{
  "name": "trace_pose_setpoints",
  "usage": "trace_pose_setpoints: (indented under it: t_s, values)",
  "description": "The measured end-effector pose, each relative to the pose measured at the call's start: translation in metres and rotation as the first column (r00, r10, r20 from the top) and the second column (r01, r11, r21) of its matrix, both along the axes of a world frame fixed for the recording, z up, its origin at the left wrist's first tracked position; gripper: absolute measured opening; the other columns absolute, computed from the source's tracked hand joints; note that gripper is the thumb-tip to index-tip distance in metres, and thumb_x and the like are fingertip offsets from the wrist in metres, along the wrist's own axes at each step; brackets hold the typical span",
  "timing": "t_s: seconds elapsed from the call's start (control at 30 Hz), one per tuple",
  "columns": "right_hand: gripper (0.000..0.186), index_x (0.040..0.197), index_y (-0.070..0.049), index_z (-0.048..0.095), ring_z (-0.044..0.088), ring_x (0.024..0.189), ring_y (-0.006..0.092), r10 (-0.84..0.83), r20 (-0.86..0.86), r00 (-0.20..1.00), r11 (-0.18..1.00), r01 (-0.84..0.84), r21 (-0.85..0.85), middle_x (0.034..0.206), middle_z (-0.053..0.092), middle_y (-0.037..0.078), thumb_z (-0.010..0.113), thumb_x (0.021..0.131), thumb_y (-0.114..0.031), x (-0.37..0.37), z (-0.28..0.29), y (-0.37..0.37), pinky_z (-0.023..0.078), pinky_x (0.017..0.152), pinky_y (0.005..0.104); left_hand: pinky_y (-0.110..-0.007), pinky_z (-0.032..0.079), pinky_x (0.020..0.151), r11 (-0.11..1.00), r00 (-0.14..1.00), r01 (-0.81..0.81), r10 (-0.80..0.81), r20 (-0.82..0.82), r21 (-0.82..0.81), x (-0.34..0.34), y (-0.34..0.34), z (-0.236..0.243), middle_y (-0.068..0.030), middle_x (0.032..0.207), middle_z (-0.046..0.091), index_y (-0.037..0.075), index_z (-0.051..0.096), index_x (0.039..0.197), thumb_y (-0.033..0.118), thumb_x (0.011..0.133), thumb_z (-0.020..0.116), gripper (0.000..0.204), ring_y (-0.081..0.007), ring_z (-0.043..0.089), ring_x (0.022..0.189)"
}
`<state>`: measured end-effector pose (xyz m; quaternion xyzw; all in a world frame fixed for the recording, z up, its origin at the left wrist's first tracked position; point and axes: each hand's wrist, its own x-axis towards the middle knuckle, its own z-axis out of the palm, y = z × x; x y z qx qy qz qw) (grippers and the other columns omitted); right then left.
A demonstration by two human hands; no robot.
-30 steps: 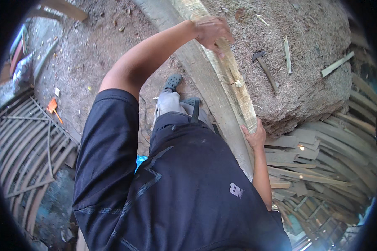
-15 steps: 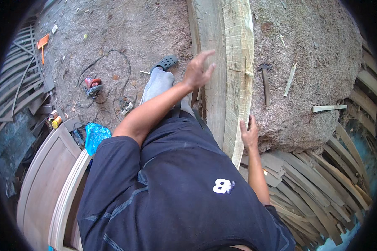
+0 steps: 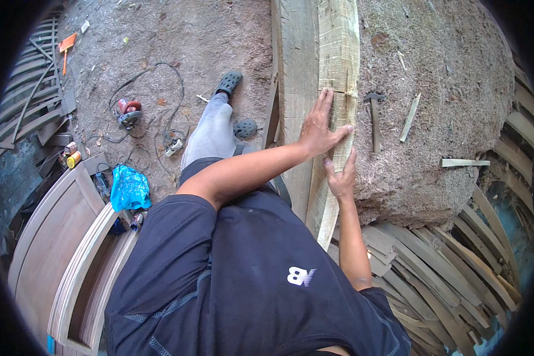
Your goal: The person is marking a curved wooden piece with a pencil and then hammering a small wooden wedge into it.
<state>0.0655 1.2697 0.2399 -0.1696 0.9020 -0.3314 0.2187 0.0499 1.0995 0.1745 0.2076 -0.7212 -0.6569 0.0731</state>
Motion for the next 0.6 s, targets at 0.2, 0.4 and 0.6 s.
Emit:
trace_pose_setpoints:
  t_s: [0.2, 0.4, 0.6]
  values:
    - [0.07, 0.15, 0.001, 0.044, 0.06, 0.124, 0.0377, -0.255, 0.382, 0.888, 0.912, 0.352, -0.21, 0.137, 0.06, 0.023, 0.07, 0.097, -0.037, -0.06, -0.009, 0.02, 0.048, 0.104, 0.0469, -0.052, 0.023, 0.127, 1.0, 1.0, -0.024, 0.024, -0.007, 0.016, -0.001, 0.007, -0.005, -0.029, 0.169, 0.013, 0.004, 0.002, 0.165, 0.05, 0.081, 0.083, 0.125, -0.0434, 0.017, 0.157]
    - [0.064, 0.142, 0.003, 0.055, 0.058, 0.129, 0.0395, -0.041, -0.302, 0.952, 0.833, 0.199, 0.516, 0.141, 0.058, 0.026, 0.074, 0.092, -0.034, -0.184, -0.113, 0.078, 0.045, 0.11, 0.0482, -0.055, 0.017, 0.128, 0.994, 0.99, -0.089, 0.081, 0.112, 0.068, 0.007, 0.025, 0.006, -0.0328, 0.168, 0.007, -0.004, -0.007, 0.162, 0.06, 0.075, 0.085, 0.142, -0.0439, 0.011, 0.158]
    - [0.059, 0.136, 0.002, 0.057, 0.055, 0.129, 0.0423, 0.078, -0.418, 0.905, 0.77, 0.212, 0.602, 0.137, 0.059, 0.026, 0.075, 0.088, -0.029, -0.225, -0.177, 0.116, 0.045, 0.108, 0.0492, -0.054, 0.018, 0.126, 0.987, 0.973, -0.105, 0.076, 0.22, 0.123, -0.01, 0.027, 0.025, -0.0299, 0.169, 0.008, -0.001, -0.004, 0.164, 0.047, 0.074, 0.087, 0.137, -0.0426, 0.01, 0.158]
